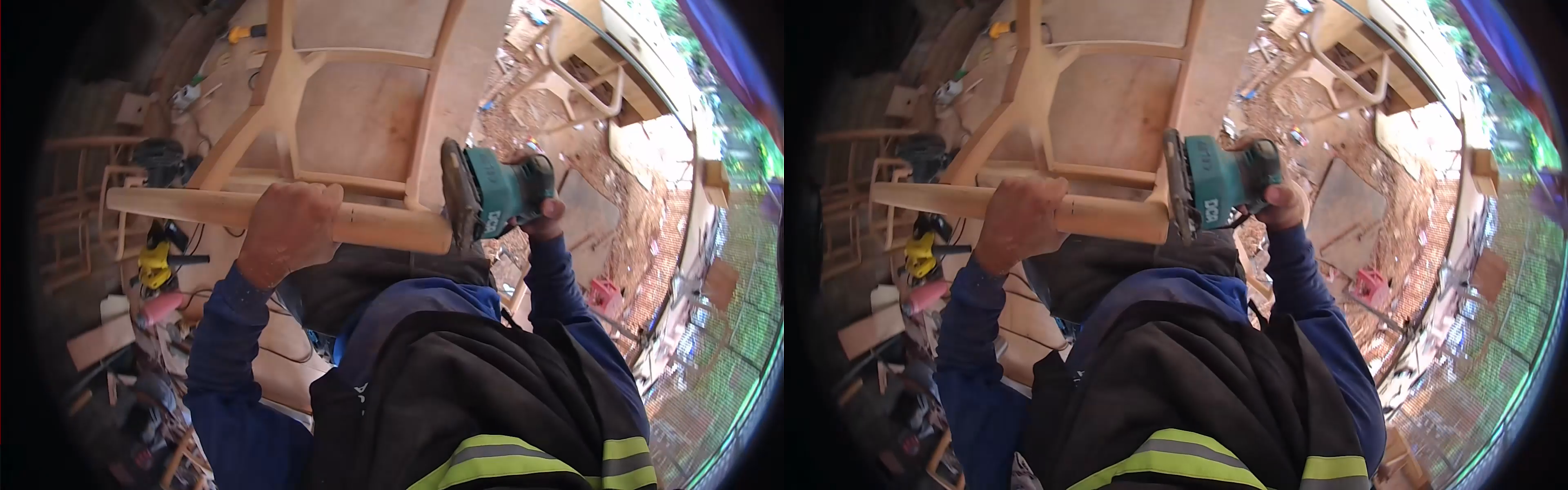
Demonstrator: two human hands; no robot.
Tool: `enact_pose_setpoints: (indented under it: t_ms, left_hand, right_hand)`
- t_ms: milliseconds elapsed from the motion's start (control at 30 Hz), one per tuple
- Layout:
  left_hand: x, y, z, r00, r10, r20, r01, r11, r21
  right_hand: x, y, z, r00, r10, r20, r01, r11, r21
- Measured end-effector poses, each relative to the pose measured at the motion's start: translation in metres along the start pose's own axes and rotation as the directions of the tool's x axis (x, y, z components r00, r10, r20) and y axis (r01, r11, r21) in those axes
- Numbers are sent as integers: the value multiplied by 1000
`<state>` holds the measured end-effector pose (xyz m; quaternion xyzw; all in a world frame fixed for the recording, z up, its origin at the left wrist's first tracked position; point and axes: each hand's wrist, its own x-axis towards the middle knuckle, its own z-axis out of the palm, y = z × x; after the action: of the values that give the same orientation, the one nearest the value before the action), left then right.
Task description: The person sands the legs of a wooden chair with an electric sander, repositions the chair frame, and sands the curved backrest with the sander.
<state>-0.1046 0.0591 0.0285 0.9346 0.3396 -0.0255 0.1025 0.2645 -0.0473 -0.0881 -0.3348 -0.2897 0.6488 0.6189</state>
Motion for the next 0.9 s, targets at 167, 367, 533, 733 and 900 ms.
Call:
enact_pose_setpoints:
  t_ms: [167, 367, 533, 733, 900]
  left_hand:
    - [0, 6, 8, 998, -66, 22, 65, 998, 27]
    - [-1, 16, 1, 996, -89, 27, 87, 994, 63]
    - [2, 8, 12, 998, -52, 38, 49, 995, 82]
    - [1, 3, 15, 1000, 12, -1, -12, 998, 57]
    - [2, 3, 16, 1000, -4, -11, 4, 1000, 24]
  right_hand:
    - [-29, 3, 27, 991, -115, -67, 115, 993, -16]
    - [-93, 29, 60, 924, -300, -236, 268, 950, -160]
    - [-127, 83, 123, 740, -544, -395, 507, 838, -204]
    - [-123, 84, 83, 776, -502, -383, 517, 853, -71]
    - [-137, 107, 128, 719, -520, -461, 521, 842, -138]
